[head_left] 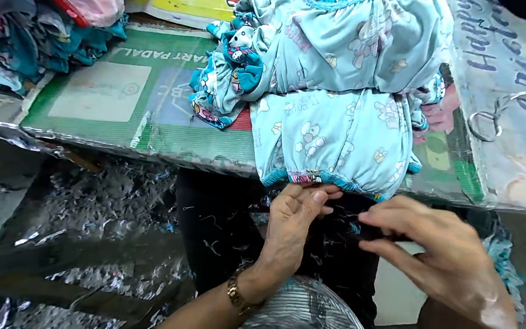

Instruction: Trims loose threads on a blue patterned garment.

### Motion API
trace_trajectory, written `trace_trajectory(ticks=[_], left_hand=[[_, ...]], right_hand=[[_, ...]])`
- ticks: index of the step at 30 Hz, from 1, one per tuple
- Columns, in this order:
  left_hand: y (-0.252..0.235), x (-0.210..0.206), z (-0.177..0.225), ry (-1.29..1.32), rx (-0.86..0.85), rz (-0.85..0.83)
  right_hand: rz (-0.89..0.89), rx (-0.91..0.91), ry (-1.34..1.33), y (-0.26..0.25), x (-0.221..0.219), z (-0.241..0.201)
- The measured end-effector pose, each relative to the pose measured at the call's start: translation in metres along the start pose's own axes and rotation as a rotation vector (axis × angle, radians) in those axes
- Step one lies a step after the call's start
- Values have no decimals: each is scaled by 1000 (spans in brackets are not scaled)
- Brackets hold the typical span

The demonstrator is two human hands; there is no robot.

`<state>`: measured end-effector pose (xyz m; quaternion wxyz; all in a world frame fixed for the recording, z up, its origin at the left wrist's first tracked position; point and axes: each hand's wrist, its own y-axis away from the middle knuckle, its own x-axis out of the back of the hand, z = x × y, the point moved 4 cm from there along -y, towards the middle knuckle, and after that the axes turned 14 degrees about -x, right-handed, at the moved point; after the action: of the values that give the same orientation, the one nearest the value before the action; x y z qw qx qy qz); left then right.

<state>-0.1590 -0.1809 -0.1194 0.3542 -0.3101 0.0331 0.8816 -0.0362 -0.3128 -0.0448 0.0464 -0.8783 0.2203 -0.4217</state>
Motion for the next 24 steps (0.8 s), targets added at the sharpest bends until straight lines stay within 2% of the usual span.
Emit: trace_trajectory(ticks=[3,6,12,24], left_hand=[[-5,-13,2,216,24,237],[-8,-19,8,281,36,336],[-5,-20,16,211,-191,234],[-8,-20,9,234,-134,209]], right_hand=[[183,-33,-108,-18,4,4],[177,-57,-146,-38,-8,12],[183,-5,-296,-40,-10,14],[216,22,-329,-42,-14,15]])
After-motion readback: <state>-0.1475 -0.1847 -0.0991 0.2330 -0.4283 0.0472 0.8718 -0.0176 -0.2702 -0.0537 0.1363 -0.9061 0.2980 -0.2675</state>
